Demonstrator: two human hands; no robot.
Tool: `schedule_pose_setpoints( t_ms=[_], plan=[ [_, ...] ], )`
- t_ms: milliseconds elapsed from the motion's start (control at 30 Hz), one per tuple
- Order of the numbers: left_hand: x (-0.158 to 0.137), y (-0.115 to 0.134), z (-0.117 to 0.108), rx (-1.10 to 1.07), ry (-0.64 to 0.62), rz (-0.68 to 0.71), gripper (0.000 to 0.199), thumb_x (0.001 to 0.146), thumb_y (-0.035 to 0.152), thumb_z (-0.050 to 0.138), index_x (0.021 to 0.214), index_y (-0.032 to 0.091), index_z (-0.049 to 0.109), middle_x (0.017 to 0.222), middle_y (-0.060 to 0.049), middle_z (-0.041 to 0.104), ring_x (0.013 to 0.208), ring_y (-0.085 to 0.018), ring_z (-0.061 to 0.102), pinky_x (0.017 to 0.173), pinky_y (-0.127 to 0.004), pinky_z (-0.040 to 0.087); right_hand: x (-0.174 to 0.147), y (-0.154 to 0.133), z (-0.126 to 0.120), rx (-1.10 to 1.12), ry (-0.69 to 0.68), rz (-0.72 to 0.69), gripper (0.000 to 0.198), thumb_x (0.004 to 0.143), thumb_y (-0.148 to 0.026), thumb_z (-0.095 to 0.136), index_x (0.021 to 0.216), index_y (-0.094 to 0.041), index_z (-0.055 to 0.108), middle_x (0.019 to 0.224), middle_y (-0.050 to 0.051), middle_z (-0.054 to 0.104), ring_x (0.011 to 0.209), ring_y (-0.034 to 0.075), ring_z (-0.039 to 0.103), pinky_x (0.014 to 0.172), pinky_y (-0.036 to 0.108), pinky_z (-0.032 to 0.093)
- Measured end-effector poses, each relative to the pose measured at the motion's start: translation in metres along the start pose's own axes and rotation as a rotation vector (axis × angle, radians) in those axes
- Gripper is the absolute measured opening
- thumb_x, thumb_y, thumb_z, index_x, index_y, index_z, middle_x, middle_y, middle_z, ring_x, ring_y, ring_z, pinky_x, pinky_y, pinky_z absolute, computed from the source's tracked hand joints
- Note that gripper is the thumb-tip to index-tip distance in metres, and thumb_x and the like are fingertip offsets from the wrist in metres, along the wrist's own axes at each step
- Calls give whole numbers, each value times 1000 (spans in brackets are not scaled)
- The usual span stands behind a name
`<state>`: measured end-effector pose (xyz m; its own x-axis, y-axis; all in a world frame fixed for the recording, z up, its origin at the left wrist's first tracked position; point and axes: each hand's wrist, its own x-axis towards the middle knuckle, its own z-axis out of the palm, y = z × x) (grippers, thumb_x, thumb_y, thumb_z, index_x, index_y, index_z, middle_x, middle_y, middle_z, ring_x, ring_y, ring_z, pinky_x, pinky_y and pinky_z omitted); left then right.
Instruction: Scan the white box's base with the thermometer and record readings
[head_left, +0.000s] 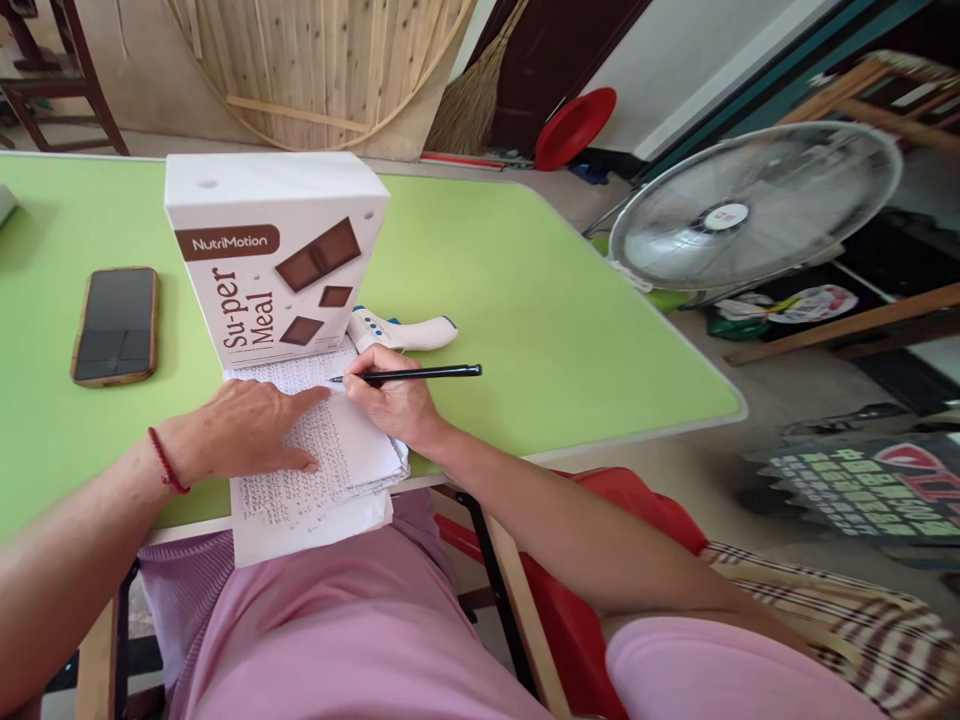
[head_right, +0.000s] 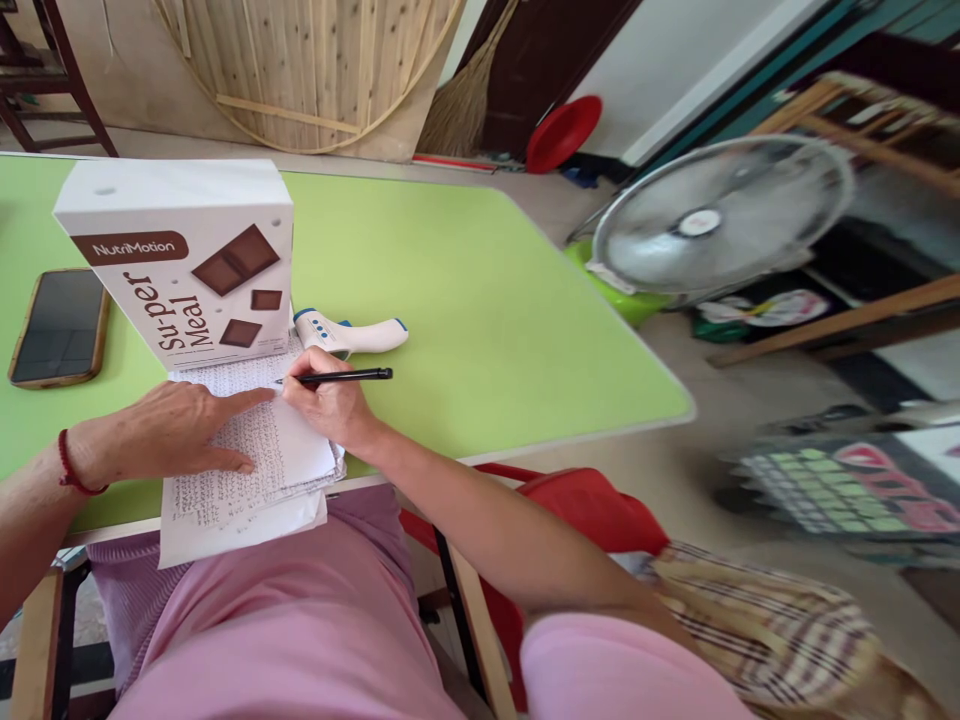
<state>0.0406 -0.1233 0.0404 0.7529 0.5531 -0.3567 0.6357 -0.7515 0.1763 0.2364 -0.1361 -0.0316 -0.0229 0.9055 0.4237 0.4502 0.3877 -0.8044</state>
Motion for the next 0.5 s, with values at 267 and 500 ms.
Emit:
schedule_pose_setpoints(
  t_ms=[267,500],
  plan=[
    [1,0,0,22,-17,0,61,87,50,53,139,20,42,71,-7,66,69,-28,65,62,-33,43,0,-1,1,27,28,-5,9,71,-20,54,64,-22,49,54,-5,52,49,10,42,48,24,37],
    [0,0,0,27,-29,5,64,87,51,52,141,20,40,77,-9,69,71,-30,66,63,-35,44,-1,2,0,-2,16,-6,9,74,-19,54,67,-22,49,55,-6,52,50,10,43,50,24,39]
  ],
)
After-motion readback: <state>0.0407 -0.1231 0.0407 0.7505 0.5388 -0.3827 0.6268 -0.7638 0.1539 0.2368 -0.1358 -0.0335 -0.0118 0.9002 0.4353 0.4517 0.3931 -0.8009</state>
